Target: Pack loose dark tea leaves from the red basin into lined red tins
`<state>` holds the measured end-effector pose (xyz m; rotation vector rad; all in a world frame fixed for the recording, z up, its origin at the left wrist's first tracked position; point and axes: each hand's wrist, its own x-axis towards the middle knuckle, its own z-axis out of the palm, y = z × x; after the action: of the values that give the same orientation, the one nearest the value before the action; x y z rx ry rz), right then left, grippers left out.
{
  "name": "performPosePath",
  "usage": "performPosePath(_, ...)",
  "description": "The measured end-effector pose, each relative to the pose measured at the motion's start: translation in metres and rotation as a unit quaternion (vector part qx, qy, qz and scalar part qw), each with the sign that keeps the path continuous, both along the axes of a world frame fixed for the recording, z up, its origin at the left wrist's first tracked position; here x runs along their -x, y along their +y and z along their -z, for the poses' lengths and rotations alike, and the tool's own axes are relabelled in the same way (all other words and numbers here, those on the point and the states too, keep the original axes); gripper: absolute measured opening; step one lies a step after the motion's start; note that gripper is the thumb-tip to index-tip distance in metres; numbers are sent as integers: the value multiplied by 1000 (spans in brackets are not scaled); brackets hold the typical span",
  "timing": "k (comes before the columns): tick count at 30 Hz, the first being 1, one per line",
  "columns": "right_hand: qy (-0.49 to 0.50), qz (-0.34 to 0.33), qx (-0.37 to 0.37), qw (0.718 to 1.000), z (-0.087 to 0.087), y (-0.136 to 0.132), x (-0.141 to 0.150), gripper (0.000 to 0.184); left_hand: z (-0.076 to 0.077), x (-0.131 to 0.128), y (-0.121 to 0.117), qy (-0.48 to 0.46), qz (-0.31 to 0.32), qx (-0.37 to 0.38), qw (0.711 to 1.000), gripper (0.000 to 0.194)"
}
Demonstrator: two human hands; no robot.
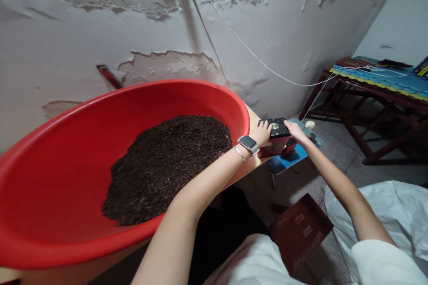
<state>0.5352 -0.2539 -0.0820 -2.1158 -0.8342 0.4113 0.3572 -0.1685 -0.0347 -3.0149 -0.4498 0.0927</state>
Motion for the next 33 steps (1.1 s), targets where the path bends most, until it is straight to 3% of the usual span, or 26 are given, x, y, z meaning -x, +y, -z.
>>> performPosePath(5, -73, 24, -52, 996, 18, -2, -3, 42, -15, -2, 0, 46, -3, 25, 999, 86)
performPosePath(8, 21, 4, -112, 993, 21, 0, -6, 46, -18, 0, -4, 46, -12, 19, 999, 91)
performPosePath(11, 187, -123, -179, 958, 17, 0, -10, 78, -18, 3, -1, 54, -8, 19, 998, 93)
performPosePath(14, 279, -244, -182, 911, 12, -6, -15, 112, -18, 4, 5, 64, 0, 28, 998, 90)
performPosePath(16, 254, -277, -174, 910, 10, -14, -17, 126, -18, 4, 9, 62, 6, 30, 998, 90)
performPosePath(19, 125, -281, -145, 940, 14, -27, -15, 138, -22, 4, 10, 67, 27, 37, 997, 91)
performPosePath(23, -12, -234, -174, 956, 24, -42, -6, 125, -30, 3, 6, 74, 49, 35, 995, 81)
performPosePath(26, -49, -165, -206, 963, 29, -58, -13, 106, -35, 12, 3, 45, 45, -5, 998, 71)
performPosePath(29, -67, -39, -238, 968, 27, -86, -41, 99, -38, 37, 1, 12, 56, -44, 997, 69)
performPosePath(33, -132, 155, -266, 942, 26, -130, -86, 103, -34, 94, -5, -21, 56, -73, 996, 64)
